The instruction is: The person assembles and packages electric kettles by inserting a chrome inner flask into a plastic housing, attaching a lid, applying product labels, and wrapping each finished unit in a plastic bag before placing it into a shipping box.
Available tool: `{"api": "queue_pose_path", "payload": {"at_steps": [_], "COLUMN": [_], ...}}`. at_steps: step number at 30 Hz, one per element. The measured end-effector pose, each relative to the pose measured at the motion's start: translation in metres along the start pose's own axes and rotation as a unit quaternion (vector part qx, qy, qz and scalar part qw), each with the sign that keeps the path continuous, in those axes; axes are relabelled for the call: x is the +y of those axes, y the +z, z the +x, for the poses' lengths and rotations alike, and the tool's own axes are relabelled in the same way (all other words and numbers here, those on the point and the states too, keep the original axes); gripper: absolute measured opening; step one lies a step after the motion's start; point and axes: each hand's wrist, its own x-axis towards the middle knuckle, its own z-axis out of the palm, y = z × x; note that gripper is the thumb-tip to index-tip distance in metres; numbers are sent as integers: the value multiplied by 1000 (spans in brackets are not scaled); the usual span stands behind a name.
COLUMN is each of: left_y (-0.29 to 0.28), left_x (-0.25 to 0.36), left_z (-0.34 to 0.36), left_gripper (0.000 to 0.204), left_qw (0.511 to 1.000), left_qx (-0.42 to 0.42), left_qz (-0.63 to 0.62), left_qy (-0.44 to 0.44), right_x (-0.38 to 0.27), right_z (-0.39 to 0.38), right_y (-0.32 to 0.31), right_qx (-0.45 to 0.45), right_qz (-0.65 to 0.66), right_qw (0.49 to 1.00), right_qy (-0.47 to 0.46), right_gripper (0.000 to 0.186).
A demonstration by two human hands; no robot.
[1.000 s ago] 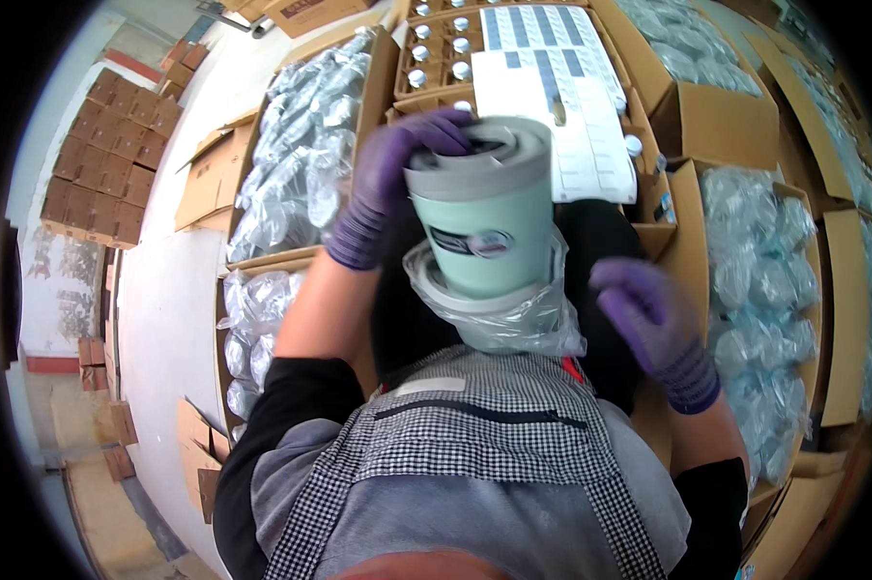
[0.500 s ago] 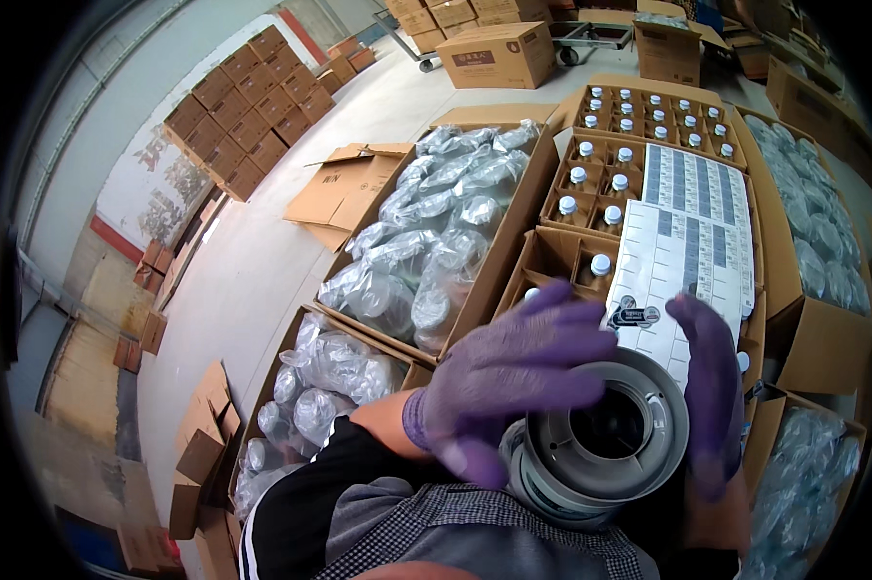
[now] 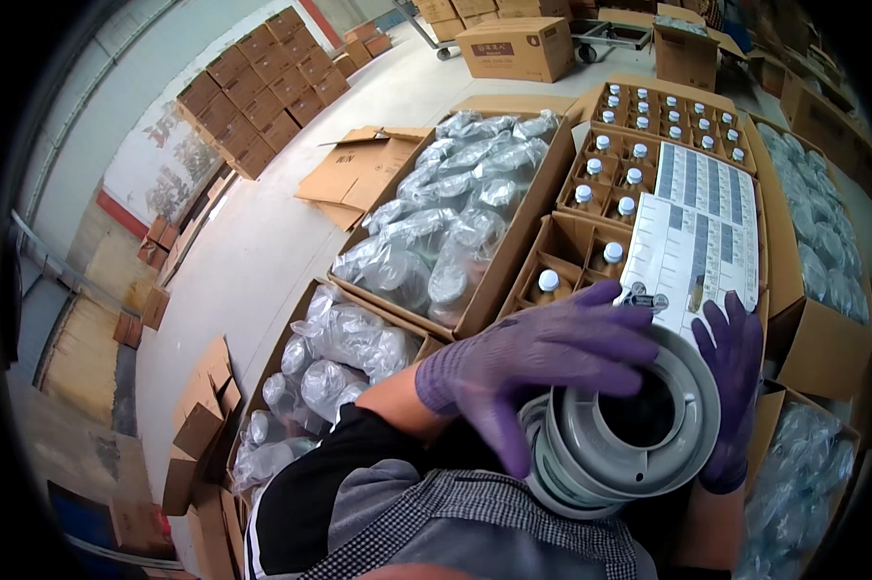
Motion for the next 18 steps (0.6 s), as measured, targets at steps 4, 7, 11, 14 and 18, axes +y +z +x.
{"api": "queue_pose_path", "payload": {"at_steps": [4, 7, 11, 14, 18], "left_y": [14, 13, -2, -3, 20], "left_x": [-2, -13, -57, -104, -119], "left_z": [11, 26, 50, 32, 38], "left_gripper": [96, 89, 59, 55, 69], "left_qw": [965, 913, 869, 784, 834], "left_qx": [18, 48, 137, 259, 249], "left_qz": [-48, -106, -202, -421, -162], "left_qy": [-258, -391, -430, -376, -465], "right_x": [-21, 23, 56, 11, 49], "right_z": [6, 30, 100, 124, 109], "right_y": [3, -17, -29, -13, 13], "right_qx": [-40, -3, 181, 54, 11], "right_qz": [380, 489, 285, -117, -229], "right_qw": [920, 851, 928, 984, 965], "right_qy": [87, 193, 159, -125, -124], "right_gripper": [99, 82, 63, 64, 72]}}
